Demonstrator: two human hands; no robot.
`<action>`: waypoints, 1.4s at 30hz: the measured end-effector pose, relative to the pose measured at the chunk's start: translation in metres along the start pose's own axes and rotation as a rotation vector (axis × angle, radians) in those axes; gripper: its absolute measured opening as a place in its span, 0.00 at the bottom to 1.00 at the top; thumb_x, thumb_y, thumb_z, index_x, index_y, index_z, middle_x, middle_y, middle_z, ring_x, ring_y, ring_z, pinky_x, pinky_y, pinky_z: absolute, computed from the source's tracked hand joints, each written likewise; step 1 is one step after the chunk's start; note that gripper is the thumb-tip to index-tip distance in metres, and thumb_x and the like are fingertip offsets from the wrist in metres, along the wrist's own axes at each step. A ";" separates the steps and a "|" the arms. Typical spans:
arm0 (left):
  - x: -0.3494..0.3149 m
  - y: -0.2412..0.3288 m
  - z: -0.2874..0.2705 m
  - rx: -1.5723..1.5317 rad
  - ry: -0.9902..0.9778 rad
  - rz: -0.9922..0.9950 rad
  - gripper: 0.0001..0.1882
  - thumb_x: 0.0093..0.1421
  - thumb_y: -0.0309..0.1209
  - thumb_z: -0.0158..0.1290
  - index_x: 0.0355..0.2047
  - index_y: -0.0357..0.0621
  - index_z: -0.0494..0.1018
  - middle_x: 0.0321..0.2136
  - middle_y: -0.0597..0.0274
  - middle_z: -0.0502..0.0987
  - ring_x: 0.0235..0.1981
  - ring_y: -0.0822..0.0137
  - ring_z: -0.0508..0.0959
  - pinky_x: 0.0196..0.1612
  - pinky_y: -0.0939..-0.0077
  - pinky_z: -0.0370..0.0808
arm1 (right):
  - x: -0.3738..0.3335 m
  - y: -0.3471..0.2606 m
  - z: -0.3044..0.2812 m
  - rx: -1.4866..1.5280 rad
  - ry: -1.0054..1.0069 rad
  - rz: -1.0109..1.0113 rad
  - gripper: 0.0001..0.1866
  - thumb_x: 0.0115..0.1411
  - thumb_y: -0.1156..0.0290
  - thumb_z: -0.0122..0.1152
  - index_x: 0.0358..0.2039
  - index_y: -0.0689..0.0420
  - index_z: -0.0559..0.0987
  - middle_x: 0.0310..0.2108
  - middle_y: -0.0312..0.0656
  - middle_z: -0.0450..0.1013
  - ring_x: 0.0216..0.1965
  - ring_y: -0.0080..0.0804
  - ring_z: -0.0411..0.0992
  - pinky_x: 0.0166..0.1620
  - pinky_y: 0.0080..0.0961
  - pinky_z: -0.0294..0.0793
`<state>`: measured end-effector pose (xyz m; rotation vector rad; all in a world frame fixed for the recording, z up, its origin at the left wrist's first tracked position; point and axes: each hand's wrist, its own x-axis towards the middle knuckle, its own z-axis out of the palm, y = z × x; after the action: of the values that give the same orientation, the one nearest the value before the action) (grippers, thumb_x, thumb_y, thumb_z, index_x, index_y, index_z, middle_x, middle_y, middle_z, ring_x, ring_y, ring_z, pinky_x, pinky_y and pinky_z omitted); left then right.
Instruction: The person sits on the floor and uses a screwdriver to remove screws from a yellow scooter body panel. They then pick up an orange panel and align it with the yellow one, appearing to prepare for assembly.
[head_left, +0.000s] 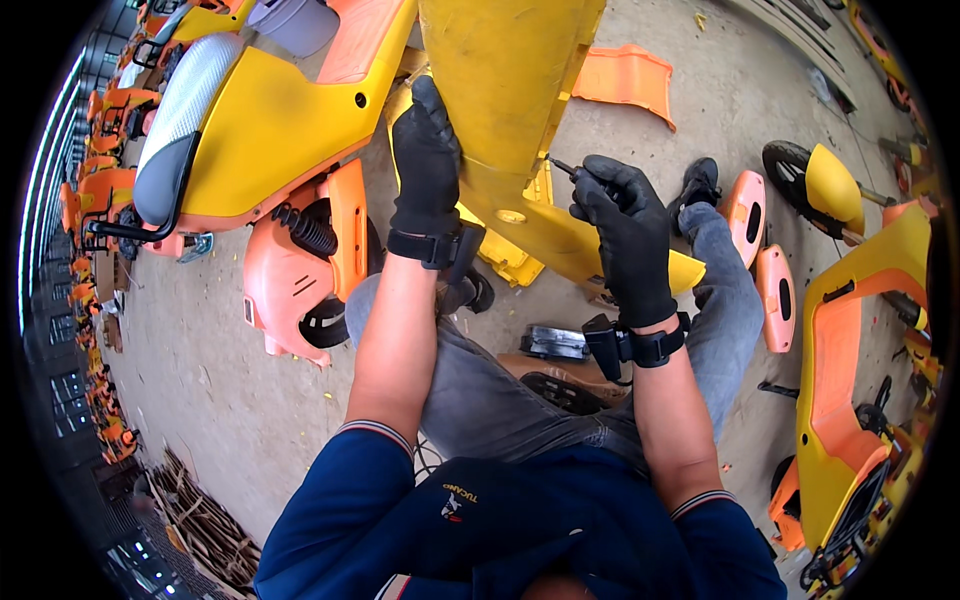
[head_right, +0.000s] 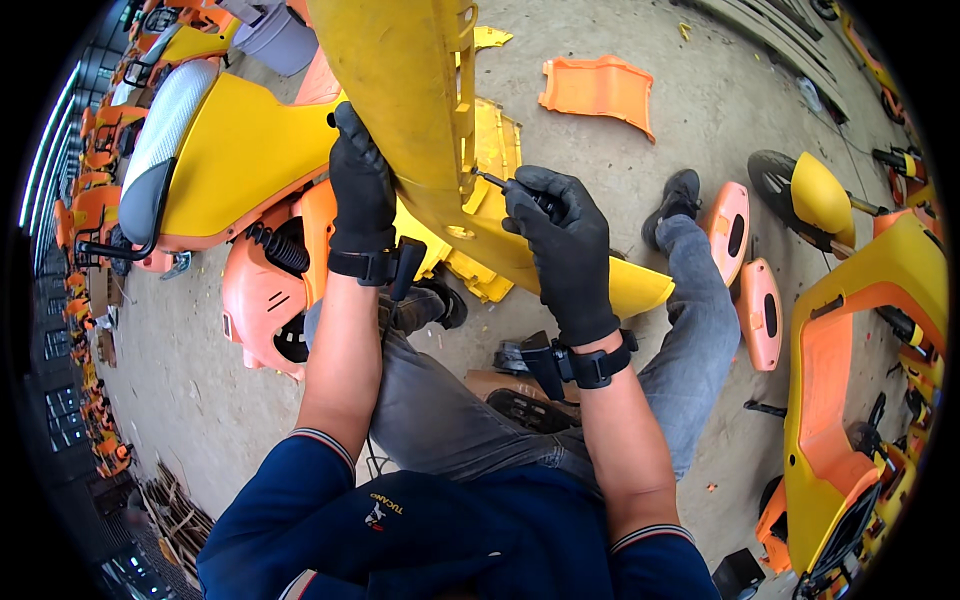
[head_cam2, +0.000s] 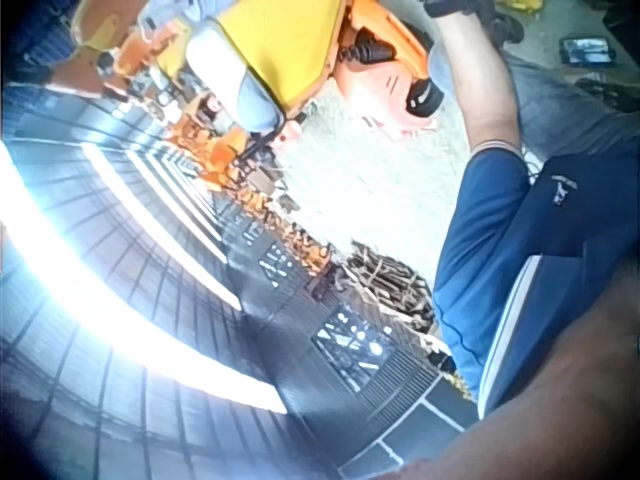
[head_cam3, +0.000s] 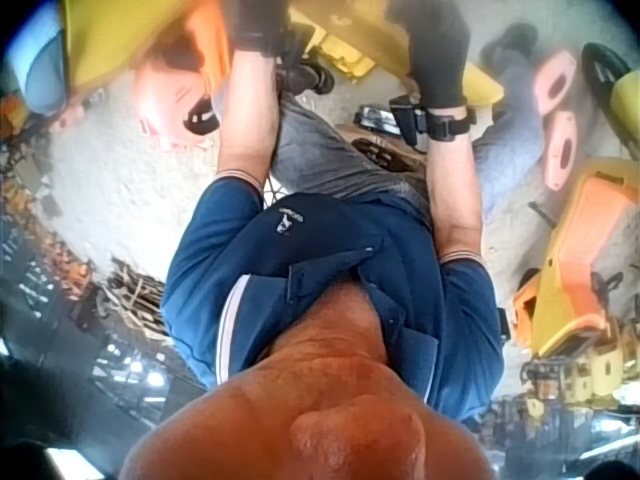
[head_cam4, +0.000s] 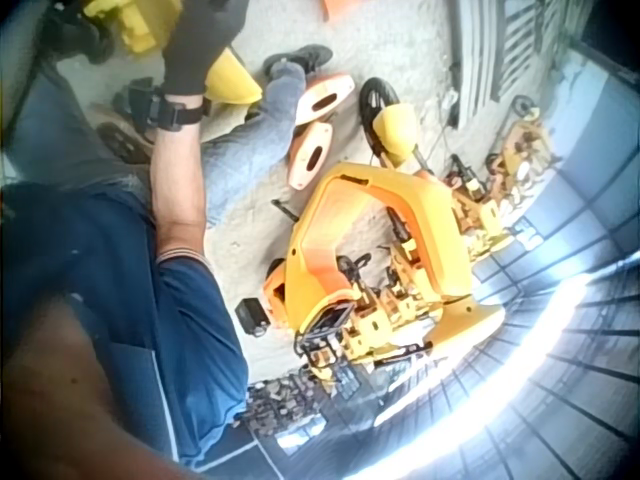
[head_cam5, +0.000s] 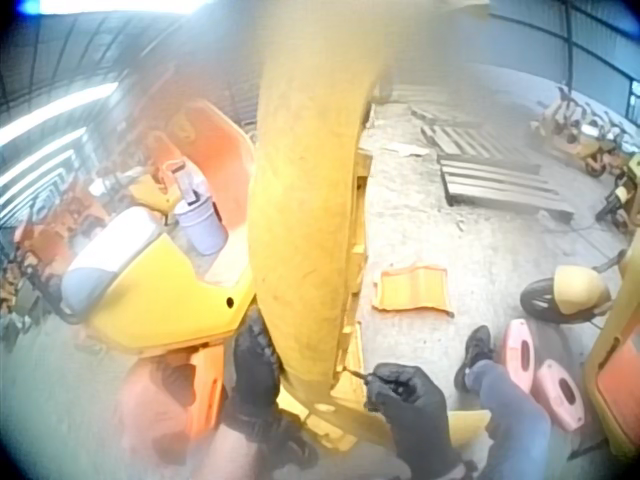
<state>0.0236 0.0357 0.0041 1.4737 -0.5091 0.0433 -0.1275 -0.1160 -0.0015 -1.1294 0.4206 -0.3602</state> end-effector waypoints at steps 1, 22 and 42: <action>0.000 -0.001 0.000 -0.015 -0.001 -0.004 0.24 0.73 0.42 0.34 0.53 0.35 0.69 0.49 0.60 0.75 0.48 0.70 0.74 0.53 0.74 0.69 | 0.000 0.000 0.000 -0.001 -0.007 0.011 0.16 0.59 0.73 0.62 0.47 0.65 0.74 0.35 0.39 0.74 0.33 0.20 0.72 0.37 0.17 0.75; 0.003 -0.003 0.000 -0.114 -0.005 -0.021 0.16 0.70 0.29 0.37 0.54 0.36 0.66 0.48 0.60 0.73 0.48 0.68 0.73 0.53 0.75 0.69 | 0.003 -0.005 0.004 -0.005 -0.065 0.074 0.12 0.62 0.72 0.58 0.44 0.62 0.70 0.31 0.35 0.70 0.24 0.16 0.66 0.26 0.15 0.70; 0.004 -0.017 -0.004 -0.268 -0.003 -0.008 0.11 0.70 0.27 0.37 0.49 0.41 0.65 0.46 0.66 0.70 0.47 0.73 0.70 0.54 0.78 0.67 | -0.001 -0.002 0.005 -0.185 -0.074 -0.070 0.14 0.62 0.69 0.58 0.45 0.60 0.68 0.29 0.36 0.70 0.23 0.16 0.66 0.28 0.17 0.70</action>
<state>0.0340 0.0363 -0.0106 1.2140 -0.4916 -0.0325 -0.1254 -0.1123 0.0025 -1.3362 0.3554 -0.3443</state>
